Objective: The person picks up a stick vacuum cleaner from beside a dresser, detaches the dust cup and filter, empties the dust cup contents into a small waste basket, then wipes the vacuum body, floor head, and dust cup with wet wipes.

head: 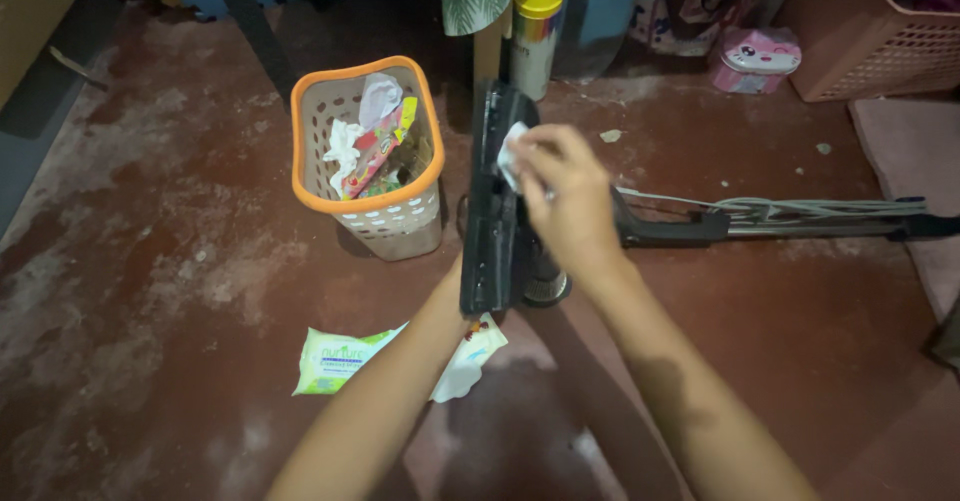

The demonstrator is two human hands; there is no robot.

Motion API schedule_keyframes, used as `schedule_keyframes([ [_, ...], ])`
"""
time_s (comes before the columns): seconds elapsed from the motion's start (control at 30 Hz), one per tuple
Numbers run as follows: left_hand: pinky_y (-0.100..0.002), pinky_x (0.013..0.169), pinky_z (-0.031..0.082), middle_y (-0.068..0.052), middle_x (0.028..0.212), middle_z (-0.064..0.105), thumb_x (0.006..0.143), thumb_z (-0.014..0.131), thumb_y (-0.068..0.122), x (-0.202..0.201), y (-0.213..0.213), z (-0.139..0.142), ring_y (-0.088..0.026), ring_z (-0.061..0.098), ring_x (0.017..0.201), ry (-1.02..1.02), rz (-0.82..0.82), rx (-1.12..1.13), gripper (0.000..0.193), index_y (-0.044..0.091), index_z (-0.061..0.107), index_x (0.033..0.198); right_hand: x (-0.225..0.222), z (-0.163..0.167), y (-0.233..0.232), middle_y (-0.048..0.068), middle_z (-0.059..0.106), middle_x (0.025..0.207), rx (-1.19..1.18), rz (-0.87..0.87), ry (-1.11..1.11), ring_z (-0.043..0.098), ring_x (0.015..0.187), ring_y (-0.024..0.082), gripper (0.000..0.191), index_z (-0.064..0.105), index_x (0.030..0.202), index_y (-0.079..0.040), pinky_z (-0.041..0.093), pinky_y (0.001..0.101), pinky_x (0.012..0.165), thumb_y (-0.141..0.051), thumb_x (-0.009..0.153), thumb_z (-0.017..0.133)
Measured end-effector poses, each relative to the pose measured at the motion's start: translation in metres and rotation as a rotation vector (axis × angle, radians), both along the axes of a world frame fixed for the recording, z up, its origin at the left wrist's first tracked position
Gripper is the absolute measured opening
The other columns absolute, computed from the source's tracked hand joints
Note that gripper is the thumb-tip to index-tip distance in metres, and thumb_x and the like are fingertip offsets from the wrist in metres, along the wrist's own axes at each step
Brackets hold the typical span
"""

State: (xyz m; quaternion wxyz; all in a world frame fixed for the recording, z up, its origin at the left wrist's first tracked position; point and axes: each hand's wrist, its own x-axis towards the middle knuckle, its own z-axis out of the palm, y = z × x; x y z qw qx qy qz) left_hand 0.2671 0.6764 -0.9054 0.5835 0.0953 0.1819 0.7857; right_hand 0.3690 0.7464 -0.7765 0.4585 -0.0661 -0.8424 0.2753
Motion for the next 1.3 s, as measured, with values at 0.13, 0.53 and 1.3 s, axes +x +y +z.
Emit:
schedule_keyframes([
  [0.13,-0.038,0.084,0.059,-0.014,0.106,0.069,0.1,0.049,0.061,-0.004,-0.003,-0.005,-0.025,0.069,0.094,-0.003,0.015,-0.001,0.061,0.006,0.063,0.122,0.012,-0.02,-0.014,0.017,0.067,0.112,0.187,0.044,-0.09,0.063,0.107,0.035,0.029,0.073,0.108,0.002,0.054,0.0435,0.092,0.007,0.08,0.07],
  [0.53,-0.037,0.085,0.058,-0.014,0.108,0.069,0.101,0.048,0.058,-0.009,-0.002,0.0,-0.025,0.069,0.096,-0.008,0.035,0.015,0.058,0.006,0.062,0.123,0.009,0.007,0.014,0.017,0.07,0.106,0.156,0.039,0.068,0.07,0.103,0.036,0.019,0.069,0.105,-0.001,0.057,0.0429,0.09,0.005,0.087,0.07],
  [1.3,-0.036,0.089,0.057,-0.012,0.113,0.067,0.104,0.048,0.054,-0.013,-0.004,-0.006,-0.023,0.068,0.101,-0.042,0.053,0.045,0.052,0.008,0.059,0.125,0.041,-0.033,-0.03,0.013,0.074,0.102,-0.596,0.207,-0.025,0.072,0.093,0.02,0.022,0.062,0.114,0.003,0.059,0.0283,0.079,0.0,0.094,0.071],
])
